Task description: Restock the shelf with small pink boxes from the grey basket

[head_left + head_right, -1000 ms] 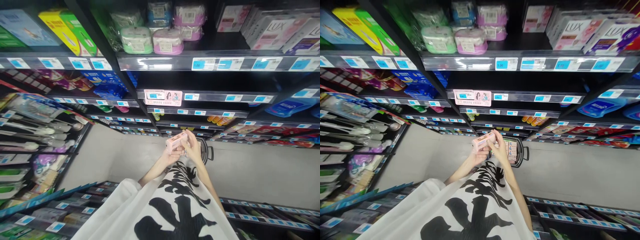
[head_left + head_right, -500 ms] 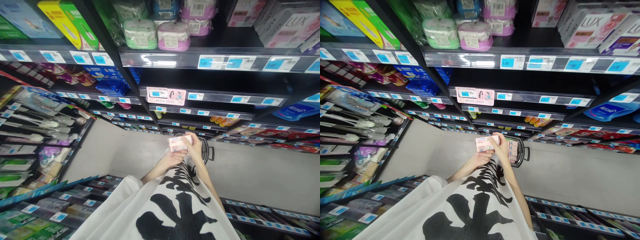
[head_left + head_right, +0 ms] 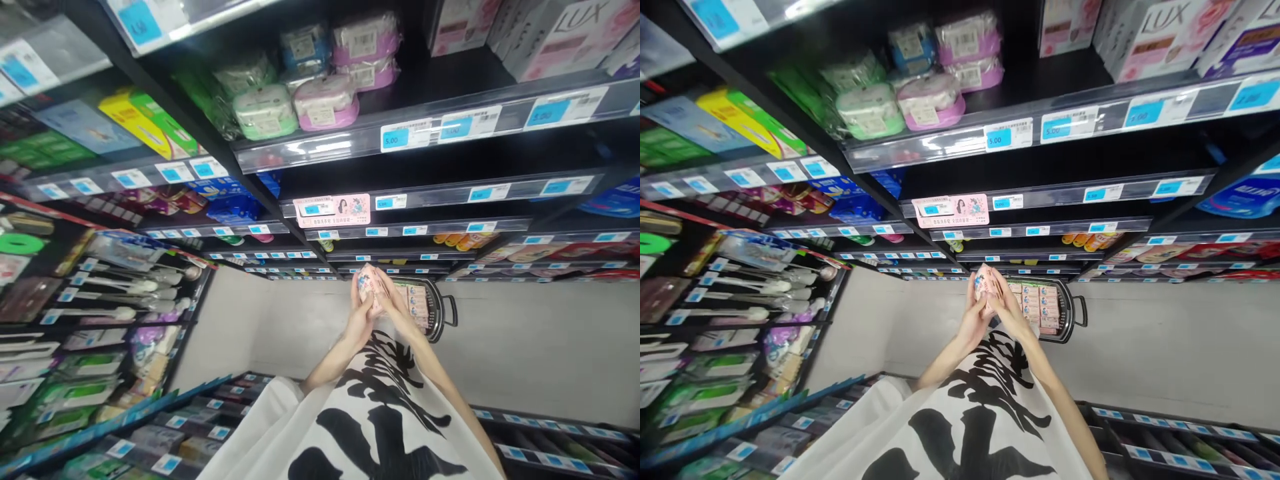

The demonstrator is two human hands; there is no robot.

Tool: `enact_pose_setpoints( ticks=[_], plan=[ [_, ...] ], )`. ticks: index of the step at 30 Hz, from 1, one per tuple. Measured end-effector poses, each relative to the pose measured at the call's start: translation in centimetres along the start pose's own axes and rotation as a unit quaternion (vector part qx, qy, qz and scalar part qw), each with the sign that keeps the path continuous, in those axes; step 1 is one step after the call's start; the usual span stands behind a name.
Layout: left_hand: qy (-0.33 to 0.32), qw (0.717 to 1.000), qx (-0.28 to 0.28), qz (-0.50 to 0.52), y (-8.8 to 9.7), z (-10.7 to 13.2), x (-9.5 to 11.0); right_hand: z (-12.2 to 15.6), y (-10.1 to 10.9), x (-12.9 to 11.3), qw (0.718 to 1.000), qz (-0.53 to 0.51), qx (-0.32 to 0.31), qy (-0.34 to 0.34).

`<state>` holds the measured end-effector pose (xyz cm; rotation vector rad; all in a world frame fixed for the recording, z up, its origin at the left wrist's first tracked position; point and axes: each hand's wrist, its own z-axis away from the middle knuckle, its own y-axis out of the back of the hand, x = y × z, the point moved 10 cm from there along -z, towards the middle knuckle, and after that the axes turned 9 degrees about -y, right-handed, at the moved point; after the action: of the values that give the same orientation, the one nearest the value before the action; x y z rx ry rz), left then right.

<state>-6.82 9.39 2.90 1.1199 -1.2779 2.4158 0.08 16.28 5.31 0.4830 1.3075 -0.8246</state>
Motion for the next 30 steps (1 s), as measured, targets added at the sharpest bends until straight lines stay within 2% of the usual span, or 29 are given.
enact_pose_setpoints(
  ticks=[4, 7, 10, 12, 14, 16, 19, 21, 25, 27, 30],
  plan=[
    [-0.059, 0.993, 0.012, -0.097, 1.8, -0.3, 0.8, -0.2, 0.0, 2.1, 0.999, 0.028, 0.012, -0.039],
    [-0.109, 0.983, -0.001, -0.145, 2.7, -0.4, 1.5, -0.4, 0.0, 3.8, 0.998, 0.008, 0.009, -0.069],
    [-0.12, 0.977, 0.0, -0.179, 3.6, -0.2, 2.0, -0.7, 0.3, 4.0, 0.996, -0.014, -0.001, -0.083],
    [-0.107, 0.974, -0.001, -0.198, 4.1, 0.0, 2.2, -1.1, 0.7, 3.2, 0.996, -0.007, -0.008, -0.089],
    [-0.121, 0.968, -0.012, -0.221, 4.3, 0.1, 2.9, -1.8, 1.5, 1.6, 0.996, 0.028, -0.006, -0.083],
    [-0.166, 0.954, -0.034, -0.246, 4.0, -0.2, 4.2, -3.2, 2.8, -0.9, 0.995, 0.075, 0.015, -0.061],
    [-0.262, 0.925, -0.053, -0.27, 3.9, -1.6, 6.9, -6.1, 4.6, -6.0, 0.991, 0.113, 0.065, -0.009],
    [-0.34, 0.896, -0.038, -0.284, 4.5, -3.1, 9.3, -8.4, 4.9, -9.7, 0.989, 0.12, 0.084, 0.022],
    [-0.477, 0.811, 0.033, -0.336, 6.9, -6.7, 14.4, -13.3, 2.6, -15.8, 0.984, 0.155, 0.076, 0.044],
    [-0.526, 0.772, 0.066, -0.349, 7.9, -8.5, 17.1, -15.7, 0.6, -17.3, 0.985, 0.164, 0.055, 0.028],
    [-0.566, 0.739, 0.089, -0.354, 8.2, -11.1, 21.5, -19.4, -2.8, -18.6, 0.983, 0.181, 0.017, 0.015]
  ],
)
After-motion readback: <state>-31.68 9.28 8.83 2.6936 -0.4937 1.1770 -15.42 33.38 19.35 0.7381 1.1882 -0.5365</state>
